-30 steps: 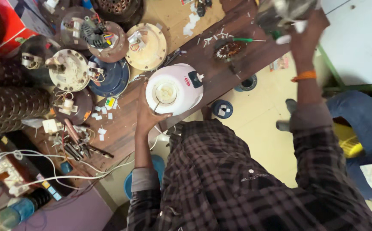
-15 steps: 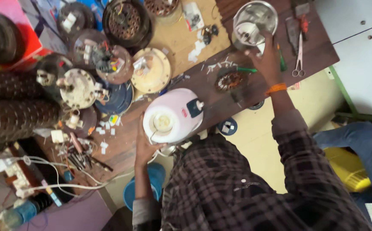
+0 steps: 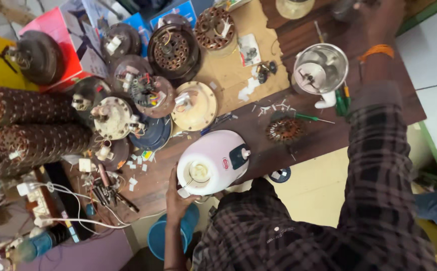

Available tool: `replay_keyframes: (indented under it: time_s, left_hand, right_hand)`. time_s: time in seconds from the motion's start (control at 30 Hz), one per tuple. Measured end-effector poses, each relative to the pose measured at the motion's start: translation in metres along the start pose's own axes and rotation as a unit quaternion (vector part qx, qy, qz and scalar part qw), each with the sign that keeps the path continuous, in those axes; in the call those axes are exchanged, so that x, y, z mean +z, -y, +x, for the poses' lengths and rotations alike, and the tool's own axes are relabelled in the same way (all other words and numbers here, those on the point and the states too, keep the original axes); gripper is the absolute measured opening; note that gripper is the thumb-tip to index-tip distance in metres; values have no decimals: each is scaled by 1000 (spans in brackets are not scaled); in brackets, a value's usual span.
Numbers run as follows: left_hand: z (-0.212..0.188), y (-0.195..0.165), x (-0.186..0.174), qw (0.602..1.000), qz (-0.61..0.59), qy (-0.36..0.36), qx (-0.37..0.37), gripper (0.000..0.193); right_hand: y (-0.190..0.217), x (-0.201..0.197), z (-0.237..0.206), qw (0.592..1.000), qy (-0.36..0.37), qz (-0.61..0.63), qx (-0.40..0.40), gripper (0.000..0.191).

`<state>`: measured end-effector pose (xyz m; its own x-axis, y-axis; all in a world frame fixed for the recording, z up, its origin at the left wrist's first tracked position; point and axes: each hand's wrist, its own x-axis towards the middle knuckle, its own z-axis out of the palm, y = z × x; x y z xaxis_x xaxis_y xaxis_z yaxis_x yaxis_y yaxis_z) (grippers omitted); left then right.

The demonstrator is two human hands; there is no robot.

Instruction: The person places a stainless steel mixer grinder jar onto a white motor base and twists it to lock it in place, then presses the base and rotates the jar to check the fit. They lift the jar off, reach inside it, reattach it to the base, and finally reach toward a power strip on the workbench.

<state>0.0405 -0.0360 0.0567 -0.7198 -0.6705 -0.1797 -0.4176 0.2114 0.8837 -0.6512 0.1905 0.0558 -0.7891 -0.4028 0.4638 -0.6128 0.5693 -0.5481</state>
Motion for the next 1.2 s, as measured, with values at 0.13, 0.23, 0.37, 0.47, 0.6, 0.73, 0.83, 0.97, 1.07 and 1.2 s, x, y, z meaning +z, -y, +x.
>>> replay_keyframes:
  time_s: [0.13,0.23,0.37,0.47,0.6,0.73,0.83,0.97,1.07,1.2]
  left_hand:
    - [-2,-4,-30,990,-134,-9,35,113]
    - [4,-42,-62,986,-45,-124,106,80]
    - [23,-130,-67,981,117,-84,130,68]
    - [21,-197,-25,949,163,7,272,59]
    - [-19,-245,11,892,102,51,437,67]
    - [-55,-237,-36,884,72,8,461,65]
    - [-75,-212,-80,911,17,90,401,63]
    - [-109,-175,-108,901,-83,201,376,58]
    - [-123,-148,-121,896,-141,224,357,58]
    - [-123,-120,-139,818,-240,266,450,57]
  right_hand:
    - [8,-27,1,988,-85,-60,-118,34]
    - [40,-99,-25,992,-56,47,-106,25]
    - [126,-211,-103,990,2,-50,-129,22]
    - [218,-257,-176,988,35,-89,-121,33]
    - [338,-251,-266,982,156,-44,-99,48]
    - [399,-257,-316,940,325,95,-50,58]
    - [414,-280,-324,923,256,288,8,58]
    - [441,-266,-323,842,394,235,-283,92]
    - [465,-245,-328,760,500,265,-320,91]
    - [475,-243,-346,744,532,238,-326,71]
